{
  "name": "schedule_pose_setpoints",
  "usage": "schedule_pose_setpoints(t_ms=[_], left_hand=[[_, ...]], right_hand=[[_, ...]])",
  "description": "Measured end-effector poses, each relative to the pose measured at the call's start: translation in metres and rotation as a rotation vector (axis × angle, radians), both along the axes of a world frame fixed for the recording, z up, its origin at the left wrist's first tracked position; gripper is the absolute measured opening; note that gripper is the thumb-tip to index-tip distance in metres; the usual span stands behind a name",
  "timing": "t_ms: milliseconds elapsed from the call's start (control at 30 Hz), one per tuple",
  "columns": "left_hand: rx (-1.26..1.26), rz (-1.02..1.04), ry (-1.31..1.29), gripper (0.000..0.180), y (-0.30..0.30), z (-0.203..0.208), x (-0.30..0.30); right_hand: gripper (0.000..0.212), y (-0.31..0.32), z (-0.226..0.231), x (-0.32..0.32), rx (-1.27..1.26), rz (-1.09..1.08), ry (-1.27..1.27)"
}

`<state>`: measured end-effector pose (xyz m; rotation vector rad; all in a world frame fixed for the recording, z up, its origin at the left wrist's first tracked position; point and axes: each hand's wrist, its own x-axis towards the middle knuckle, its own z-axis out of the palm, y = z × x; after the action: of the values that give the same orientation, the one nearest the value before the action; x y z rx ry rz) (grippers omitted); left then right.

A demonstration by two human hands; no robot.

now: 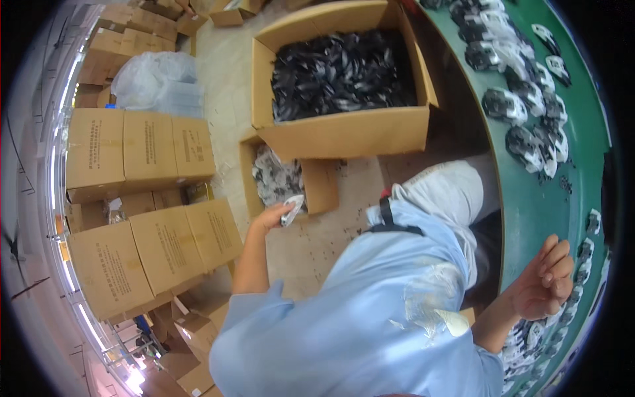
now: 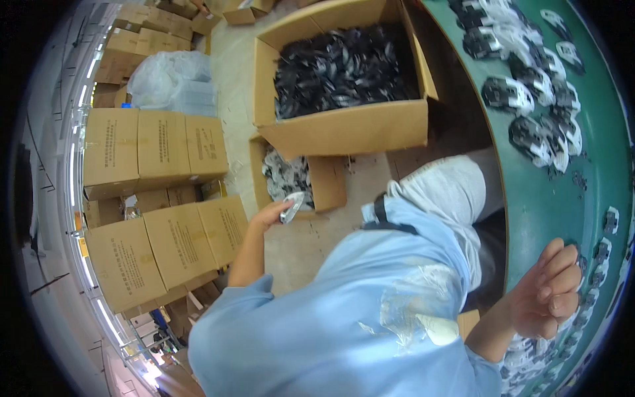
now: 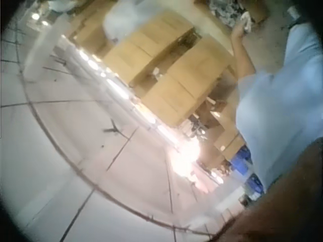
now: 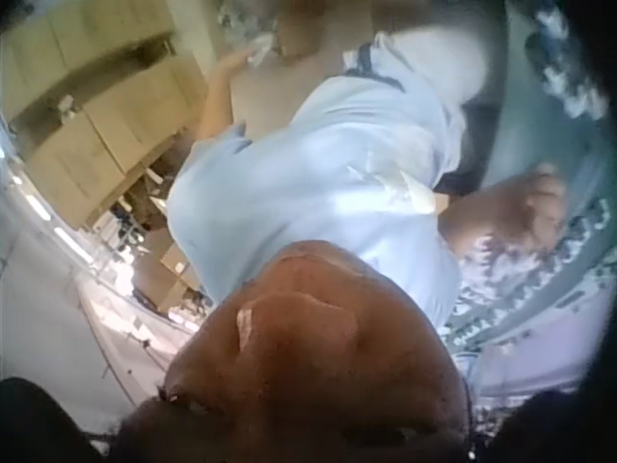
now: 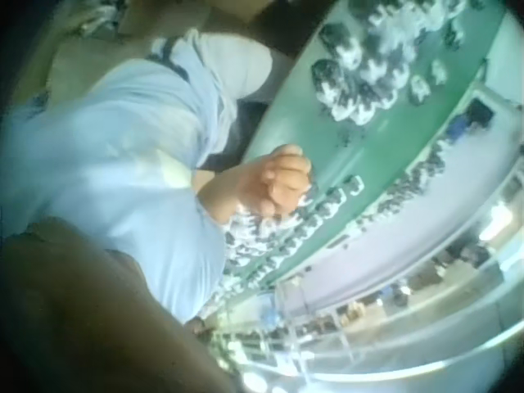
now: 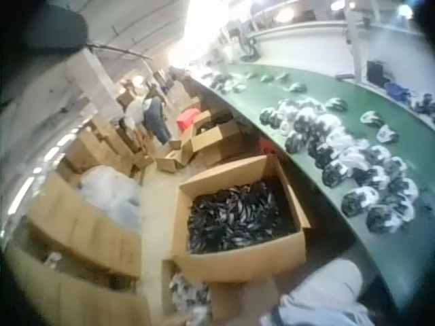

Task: The recorder is assembling computer mice on an assembly line, attaching the side panels and base components to the shells.

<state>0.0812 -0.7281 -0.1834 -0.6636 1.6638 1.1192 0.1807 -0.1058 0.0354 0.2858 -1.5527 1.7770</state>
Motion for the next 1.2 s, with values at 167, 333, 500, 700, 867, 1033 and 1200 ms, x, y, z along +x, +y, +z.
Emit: schedule_pose_setpoints(t_ms=[167, 333, 500, 700, 867, 1033, 1200], left_hand=[[-0.88, -0.111, 0.394, 0.113, -0.06, -0.083, -0.034], [-0.323, -0.945, 0.443, 0.067, 0.023, 0.006, -0.136], [0.23, -0.994, 0.611, 0.029, 0.276, 0.236, -0.141], [1.012, -1.511, 1.534, 0.043, 0.672, 0.21, -0.074], [0.747, -1.505, 1.933, 0.076, 0.915, 0.158, -0.032], [0.662, -1.68, 2.0, 0.08, 1.02, 0.1, -0.05], [0.793, -1.584, 1.13, 0.06, 0.986, 0.12, -0.077]], right_hand=[[0.032, -0.002, -0.005, 0.001, 0.141, -0.057, -0.015], [0.027, -0.021, -0.015, 0.041, 0.241, -0.453, -0.112], [0.023, -0.006, 0.004, 0.095, 0.147, -0.468, -0.123], [0.033, -0.038, -0.008, 0.225, 0.129, -1.081, -0.235], [0.025, -0.073, -0.029, 0.353, 0.053, -1.813, -0.775], [0.02, -0.146, -0.116, 0.453, -0.518, -2.204, -0.989], [0.028, -0.152, -0.22, 0.509, -0.264, -1.992, -1.764]])
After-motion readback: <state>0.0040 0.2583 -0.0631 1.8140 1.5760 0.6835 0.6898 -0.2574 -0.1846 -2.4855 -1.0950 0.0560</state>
